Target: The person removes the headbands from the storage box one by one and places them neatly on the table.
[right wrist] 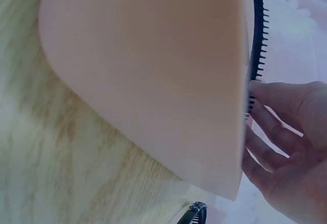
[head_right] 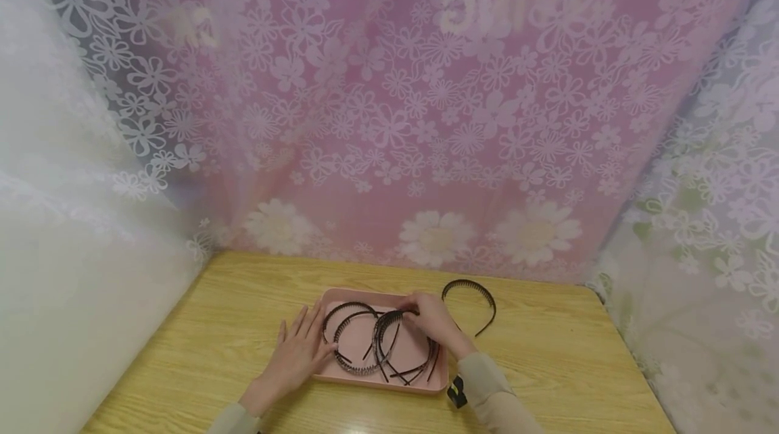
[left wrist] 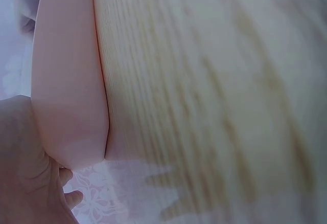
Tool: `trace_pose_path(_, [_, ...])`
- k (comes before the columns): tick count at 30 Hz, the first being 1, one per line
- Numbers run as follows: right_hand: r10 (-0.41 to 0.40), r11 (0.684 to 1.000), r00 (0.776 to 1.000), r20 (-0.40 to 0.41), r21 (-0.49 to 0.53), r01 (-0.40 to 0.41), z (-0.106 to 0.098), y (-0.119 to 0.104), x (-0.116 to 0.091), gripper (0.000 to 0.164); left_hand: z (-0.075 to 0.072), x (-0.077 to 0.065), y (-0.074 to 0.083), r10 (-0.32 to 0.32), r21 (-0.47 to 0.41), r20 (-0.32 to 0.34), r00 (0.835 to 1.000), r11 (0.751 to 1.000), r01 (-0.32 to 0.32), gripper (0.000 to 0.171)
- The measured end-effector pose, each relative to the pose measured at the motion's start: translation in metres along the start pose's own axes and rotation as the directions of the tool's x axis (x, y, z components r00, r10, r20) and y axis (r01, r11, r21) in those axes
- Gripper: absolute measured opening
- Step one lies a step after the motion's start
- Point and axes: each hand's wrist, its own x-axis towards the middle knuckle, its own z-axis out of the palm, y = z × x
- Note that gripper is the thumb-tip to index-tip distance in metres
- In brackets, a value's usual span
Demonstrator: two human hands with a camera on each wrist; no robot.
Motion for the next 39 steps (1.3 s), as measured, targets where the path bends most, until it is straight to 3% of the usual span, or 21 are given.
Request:
trace_pose_path(9, [-0.039, 0.998, 0.999, -0.024, 0.055, 0.04, -0.01, -0.002, -0.006, 0.023, 0.003, 0.0, -0.001, 0.004, 0.016, -0.006, 1.0, 1.0, -0.004, 0.08])
trace_pose_path(16, [-0.014, 0.99, 0.999, 0.051, 0.139, 0.007, -0.024, 0.0, -0.009, 0.022, 0.001, 0.001, 0.0, 0.002, 0.006, 0.0, 1.0, 1.0, -0.002, 0.08])
trace_pose_path(24, [0.03, 0.972, 0.998, 0.059, 0.23, -0.043, -0.034, -0.001, -0.009, 0.022, -0.003, 0.001, 0.002, -0.004, 0.028, 0.001, 1.0, 1.0, 0.003, 0.078])
trace_pose_path(33, [0.127, 0.916, 0.977, 0.169, 0.359, -0.181, -0.042, -0.002, -0.015, 0.023, 0.001, 0.003, 0.0, -0.007, 0.039, 0.0, 1.0, 0.999, 0.007, 0.079])
trace_pose_path(39, [0.109, 0.866, 0.964, 0.241, 0.454, -0.211, -0.047, 0.0, -0.02, 0.03, 0.0, 0.001, 0.001, -0.006, 0.035, -0.005, 1.0, 0.999, 0.007, 0.079])
